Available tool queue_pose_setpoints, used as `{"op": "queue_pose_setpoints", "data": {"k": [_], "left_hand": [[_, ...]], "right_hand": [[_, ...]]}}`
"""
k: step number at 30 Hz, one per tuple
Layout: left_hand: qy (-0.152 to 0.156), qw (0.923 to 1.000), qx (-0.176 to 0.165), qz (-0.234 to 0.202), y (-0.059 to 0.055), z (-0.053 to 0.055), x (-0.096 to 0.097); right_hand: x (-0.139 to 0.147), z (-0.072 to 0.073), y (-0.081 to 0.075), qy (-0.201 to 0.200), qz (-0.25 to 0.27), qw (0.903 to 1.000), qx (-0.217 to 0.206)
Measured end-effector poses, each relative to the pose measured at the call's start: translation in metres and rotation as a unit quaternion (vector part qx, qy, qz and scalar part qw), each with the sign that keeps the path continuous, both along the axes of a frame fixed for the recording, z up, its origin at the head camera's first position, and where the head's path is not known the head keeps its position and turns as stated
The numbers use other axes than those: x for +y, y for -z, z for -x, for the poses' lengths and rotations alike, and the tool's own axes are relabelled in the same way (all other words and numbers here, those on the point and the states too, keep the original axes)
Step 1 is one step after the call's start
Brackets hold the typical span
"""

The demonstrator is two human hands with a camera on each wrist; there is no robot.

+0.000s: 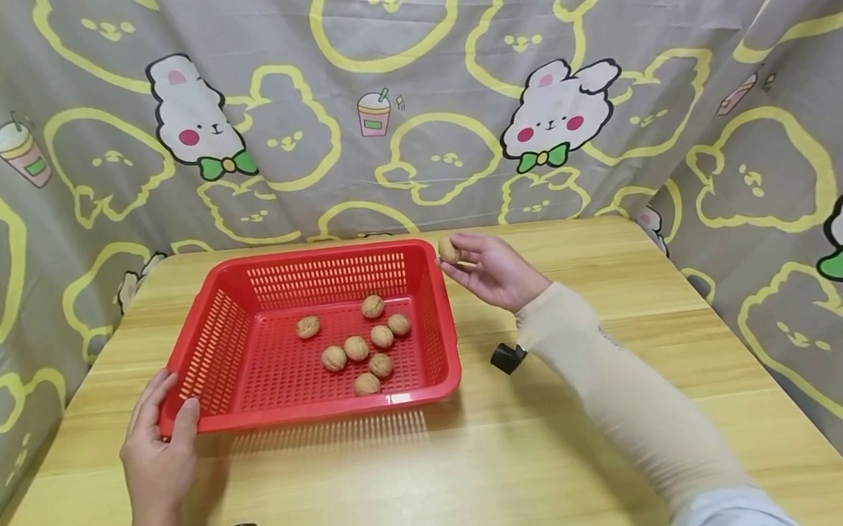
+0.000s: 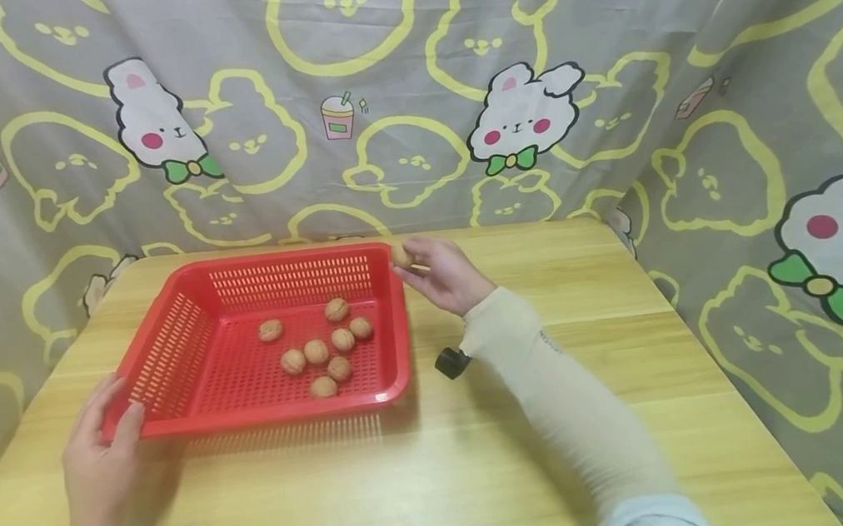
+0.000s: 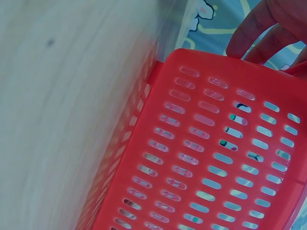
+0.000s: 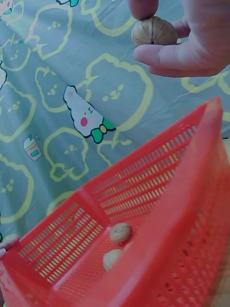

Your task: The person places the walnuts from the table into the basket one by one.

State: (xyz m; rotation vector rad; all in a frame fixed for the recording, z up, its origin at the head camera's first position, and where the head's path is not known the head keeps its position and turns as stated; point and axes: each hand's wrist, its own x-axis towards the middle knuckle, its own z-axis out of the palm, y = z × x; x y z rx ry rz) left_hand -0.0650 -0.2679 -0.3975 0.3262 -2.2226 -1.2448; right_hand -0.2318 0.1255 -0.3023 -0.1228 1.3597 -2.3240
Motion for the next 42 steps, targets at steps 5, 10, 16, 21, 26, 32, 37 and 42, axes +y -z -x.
{"op": "queue_pose_setpoints", "data": {"k": [5, 10, 16, 21, 26, 32, 37, 42], "left_hand": [[-0.001, 1.0, -0.004, -0.002, 0.002, 0.0, 0.0], [0.0, 1.0, -0.006, -0.005, 0.002, 0.002, -0.002], [-0.001, 1.0, 0.008, 0.002, 0.002, 0.0, -0.001], [0.0, 1.0, 0.002, -0.005, 0.003, 0.001, -0.002], [-0.002, 1.0, -0.001, -0.002, 0.004, 0.002, -0.003], [-0.002, 1.0, 0.008, -0.003, 0.002, 0.001, 0.0], [-0.002, 1.0, 0.001, -0.006, 0.001, 0.0, 0.001], [-0.005, 0.9999, -0.011, -0.005, 0.0, 0.0, 0.001]], "right_hand": [[-0.018, 0.004, -0.003, 0.03, -0.005, 0.9989, -0.035], [-0.037, 0.009, -0.001, 0.042, -0.016, 0.9982, -0.041], [-0.063, 0.013, 0.007, 0.053, -0.022, 0.9965, -0.06], [-0.085, 0.016, 0.011, 0.065, -0.013, 0.9958, -0.062], [-0.105, 0.021, 0.018, 0.065, -0.016, 0.9961, -0.057], [-0.122, 0.022, 0.025, 0.041, -0.105, 0.9925, -0.047], [-0.126, 0.019, 0.029, -0.014, -0.201, 0.9795, -0.001], [-0.126, 0.018, 0.03, -0.079, -0.252, 0.9644, 0.02]]}}
